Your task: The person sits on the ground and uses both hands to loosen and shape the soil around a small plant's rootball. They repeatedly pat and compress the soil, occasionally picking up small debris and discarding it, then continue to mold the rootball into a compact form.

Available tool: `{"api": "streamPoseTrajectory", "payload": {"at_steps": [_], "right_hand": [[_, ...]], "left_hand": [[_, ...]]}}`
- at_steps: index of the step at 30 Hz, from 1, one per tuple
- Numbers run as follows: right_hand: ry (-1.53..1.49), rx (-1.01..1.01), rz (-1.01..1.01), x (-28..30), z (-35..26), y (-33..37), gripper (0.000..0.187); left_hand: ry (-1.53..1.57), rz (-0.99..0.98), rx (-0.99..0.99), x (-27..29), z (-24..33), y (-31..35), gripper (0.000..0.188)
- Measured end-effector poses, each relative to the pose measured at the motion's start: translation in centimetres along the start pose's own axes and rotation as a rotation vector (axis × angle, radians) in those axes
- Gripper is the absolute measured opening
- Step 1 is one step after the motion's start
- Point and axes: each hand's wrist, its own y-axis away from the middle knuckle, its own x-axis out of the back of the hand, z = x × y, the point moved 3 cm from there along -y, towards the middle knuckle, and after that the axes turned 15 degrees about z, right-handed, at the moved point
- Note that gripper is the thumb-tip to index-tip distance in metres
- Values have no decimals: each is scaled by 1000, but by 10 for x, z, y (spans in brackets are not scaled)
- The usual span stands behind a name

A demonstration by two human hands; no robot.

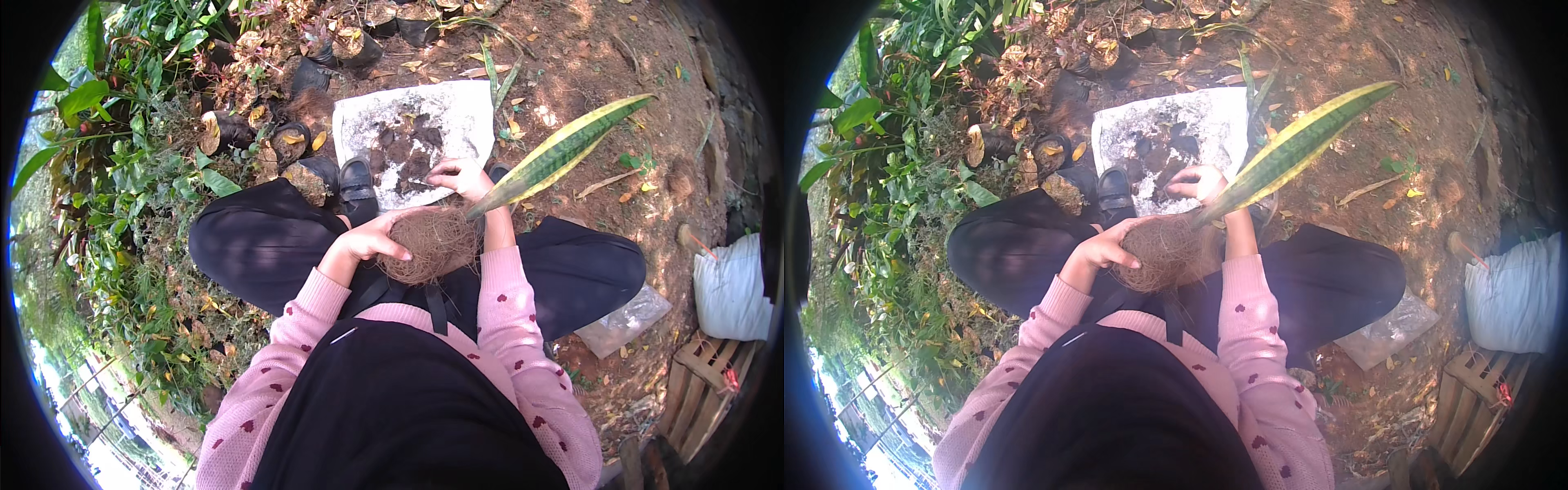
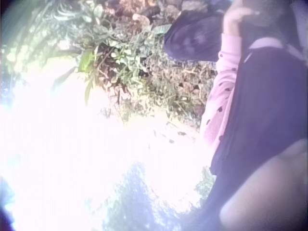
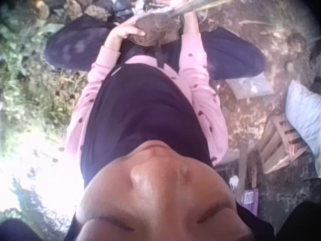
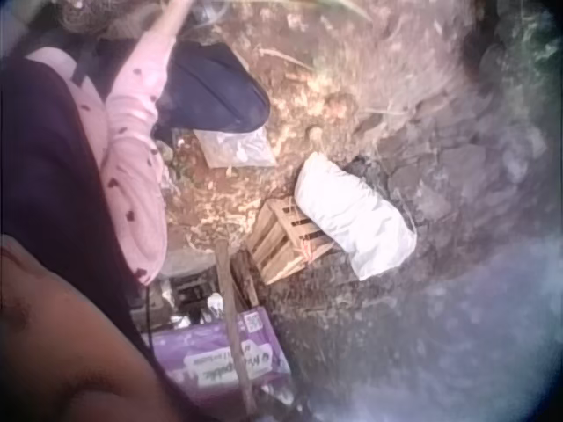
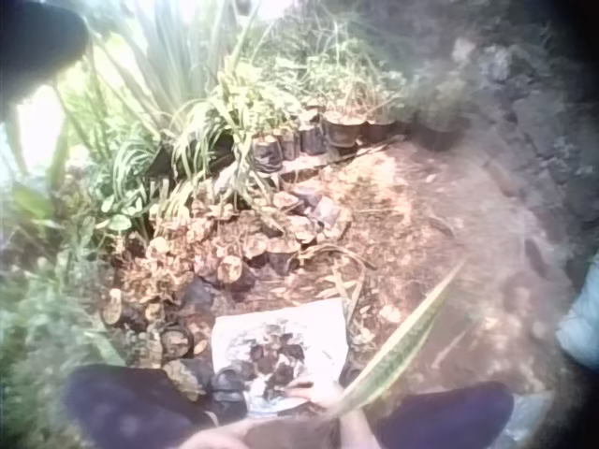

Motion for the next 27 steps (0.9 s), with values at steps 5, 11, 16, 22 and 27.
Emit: {"api": "streamPoseTrajectory", "payload": {"at_steps": [5,11,16,22,27], "right_hand": [[383,-122,357,56,38,6,35],[375,-29,1151,97,-23,42,24],[68,17,499,-10,-24,7,28],[468,-299,47,-94,8,-8,49],[493,-206,124,-117,26,-12,29]], "left_hand": [[-106,304,-154,3,-10,-18,87],[-1194,737,-396,32,-27,-28,95],[-1317,675,-316,23,-31,-24,95],[-1501,618,-280,37,-61,-23,88],[-1499,579,-183,43,-66,-15,80]]}}
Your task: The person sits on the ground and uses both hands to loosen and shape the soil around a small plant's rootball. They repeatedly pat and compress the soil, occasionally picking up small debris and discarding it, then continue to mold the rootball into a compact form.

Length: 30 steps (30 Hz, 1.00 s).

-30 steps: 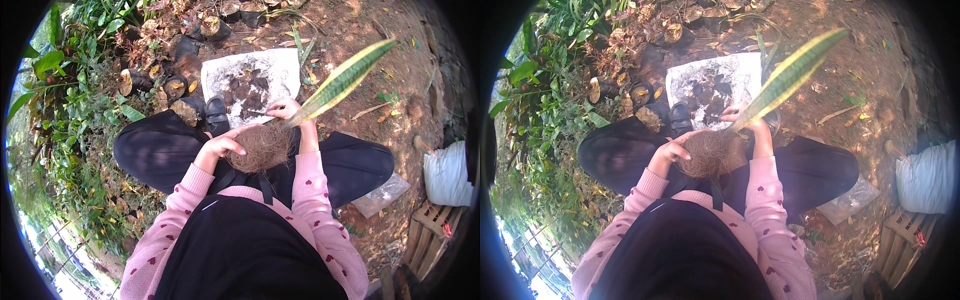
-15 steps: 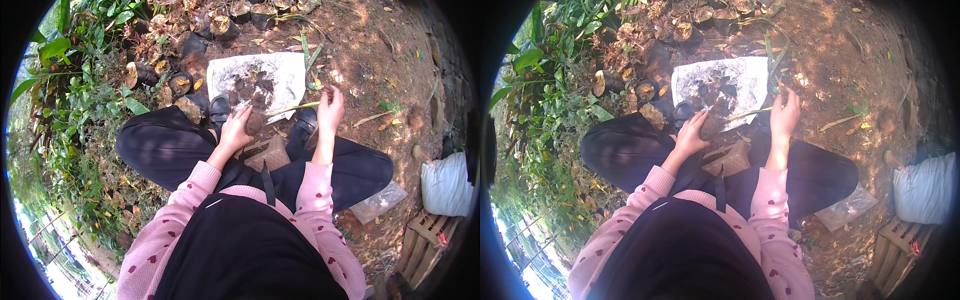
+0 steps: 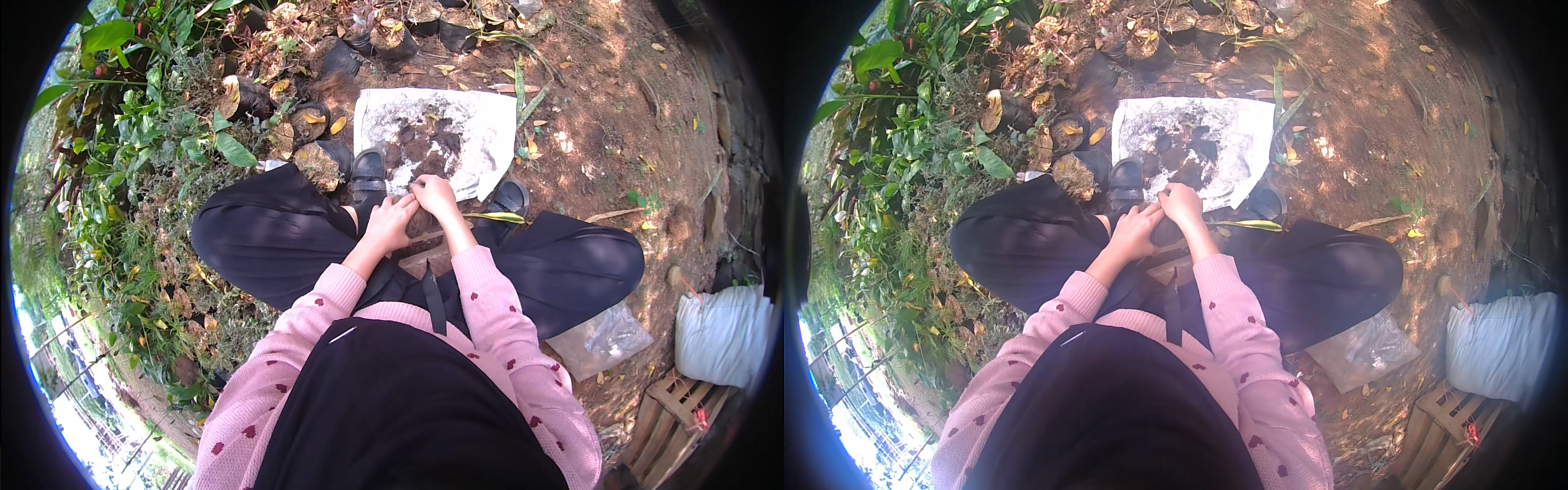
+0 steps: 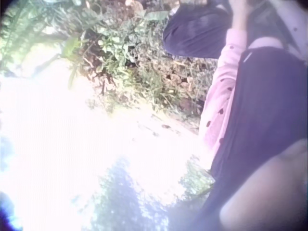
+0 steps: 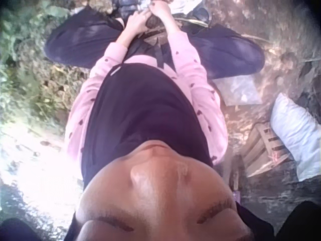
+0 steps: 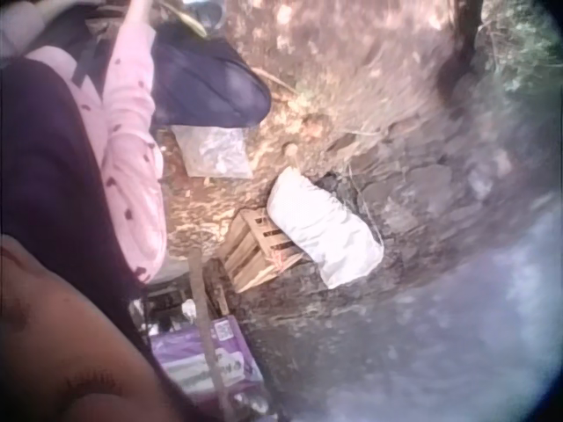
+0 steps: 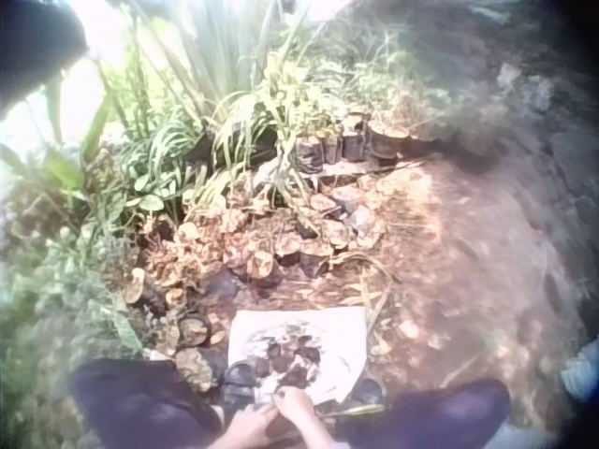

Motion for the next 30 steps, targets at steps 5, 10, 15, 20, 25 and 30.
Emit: {"api": "streamPoseTrajectory", "payload": {"at_steps": [5,10,15,20,25,30], "right_hand": [[88,28,-1,-8,-10,-1,25],[-77,89,16,0,-23,-2,19],[-469,-50,-66,14,-28,-8,17],[-561,4,-59,30,-27,-8,19],[-648,30,-44,47,-29,-8,16],[-766,34,-28,69,-36,-1,16]], "left_hand": [[-12,-19,6,-7,-10,7,85],[23,-47,25,-10,-14,9,89],[49,-49,24,-10,-14,4,91],[80,-27,18,-9,-12,1,91],[92,-10,13,-8,-10,-2,90],[134,8,35,-4,-11,-4,88]]}}
